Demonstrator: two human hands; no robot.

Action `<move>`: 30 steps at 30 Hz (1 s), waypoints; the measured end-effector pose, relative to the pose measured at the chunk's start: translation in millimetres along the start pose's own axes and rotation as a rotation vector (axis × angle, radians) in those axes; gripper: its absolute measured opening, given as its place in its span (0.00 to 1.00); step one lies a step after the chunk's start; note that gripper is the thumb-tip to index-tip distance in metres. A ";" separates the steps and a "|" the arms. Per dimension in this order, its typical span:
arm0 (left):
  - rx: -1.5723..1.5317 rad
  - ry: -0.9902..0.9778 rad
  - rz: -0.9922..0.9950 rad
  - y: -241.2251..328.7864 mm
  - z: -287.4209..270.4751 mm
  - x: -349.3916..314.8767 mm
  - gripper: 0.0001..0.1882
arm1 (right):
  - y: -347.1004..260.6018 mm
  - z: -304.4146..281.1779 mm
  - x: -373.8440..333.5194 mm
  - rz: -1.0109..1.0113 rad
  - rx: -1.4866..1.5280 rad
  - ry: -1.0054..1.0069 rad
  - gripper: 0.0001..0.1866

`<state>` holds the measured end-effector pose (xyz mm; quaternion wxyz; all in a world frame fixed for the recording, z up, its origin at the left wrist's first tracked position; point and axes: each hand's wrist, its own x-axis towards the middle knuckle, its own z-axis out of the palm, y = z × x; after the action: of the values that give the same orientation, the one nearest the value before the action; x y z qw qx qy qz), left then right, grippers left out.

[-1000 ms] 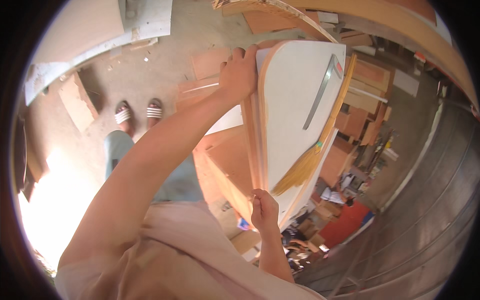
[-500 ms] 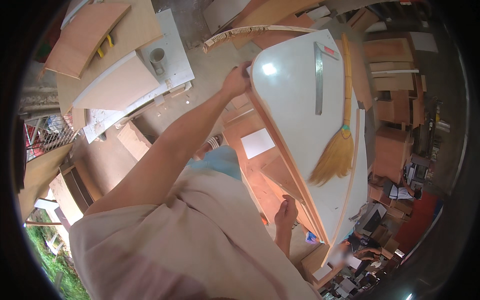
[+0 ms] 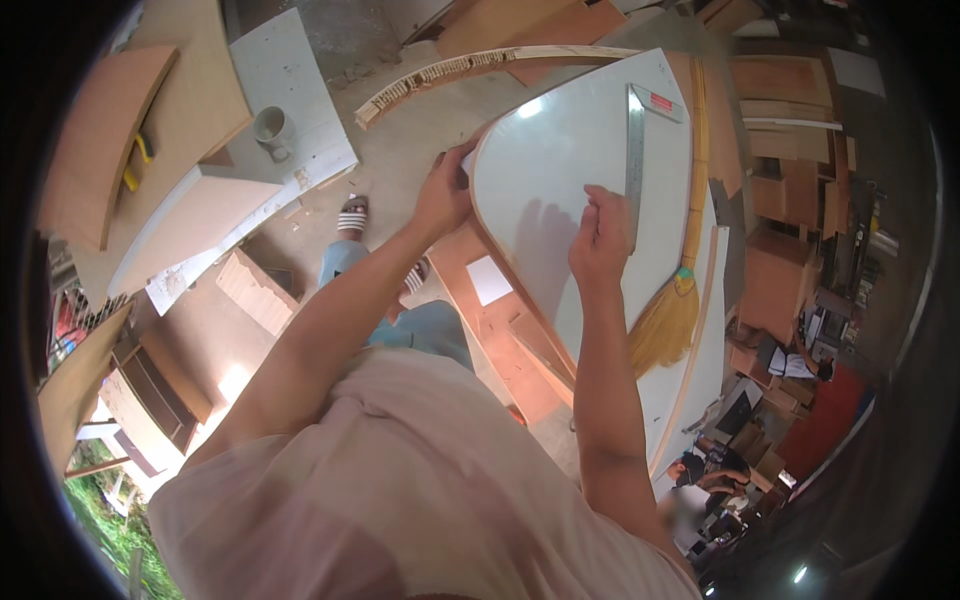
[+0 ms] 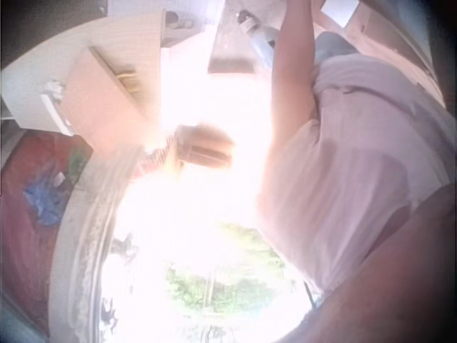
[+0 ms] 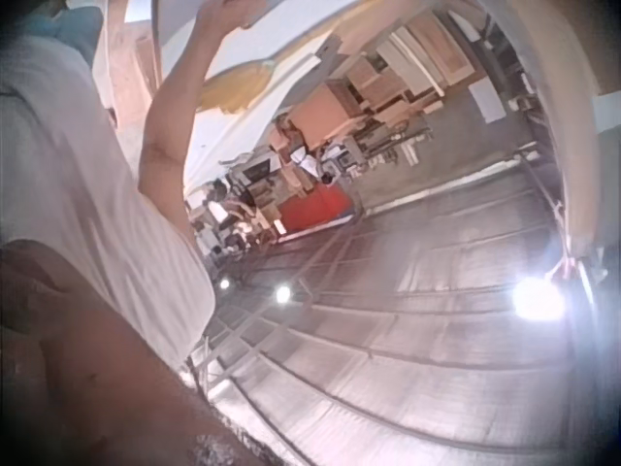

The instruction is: The person assembles a curved wooden structure by fitting thin wooden strips into a frame. They repeatedly pick up strips, align them, and insert them into the curved edge, occasionally moving to a table saw to cut additional pieces. The workspace contains scattered wood pieces and tools.

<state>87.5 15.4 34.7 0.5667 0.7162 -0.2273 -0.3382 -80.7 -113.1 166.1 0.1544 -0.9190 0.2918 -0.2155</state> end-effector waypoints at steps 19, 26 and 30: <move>-0.181 -0.023 0.265 -51.9 -3.0 5.1 0.37 | 4.3 63.2 33.1 0.192 -0.178 -0.119 0.24; -0.130 -0.140 0.144 -27.7 -38.9 -0.8 0.39 | 10.4 59.5 31.2 0.125 -0.272 -0.176 0.25; -0.258 -0.182 0.006 -10.3 -54.5 2.4 0.31 | 14.8 56.6 28.1 0.064 -0.306 -0.202 0.25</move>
<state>128.9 52.1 31.3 0.6321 0.6029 -0.2344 -0.4266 -39.4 -132.7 120.0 0.0480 -0.9390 0.3332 -0.0700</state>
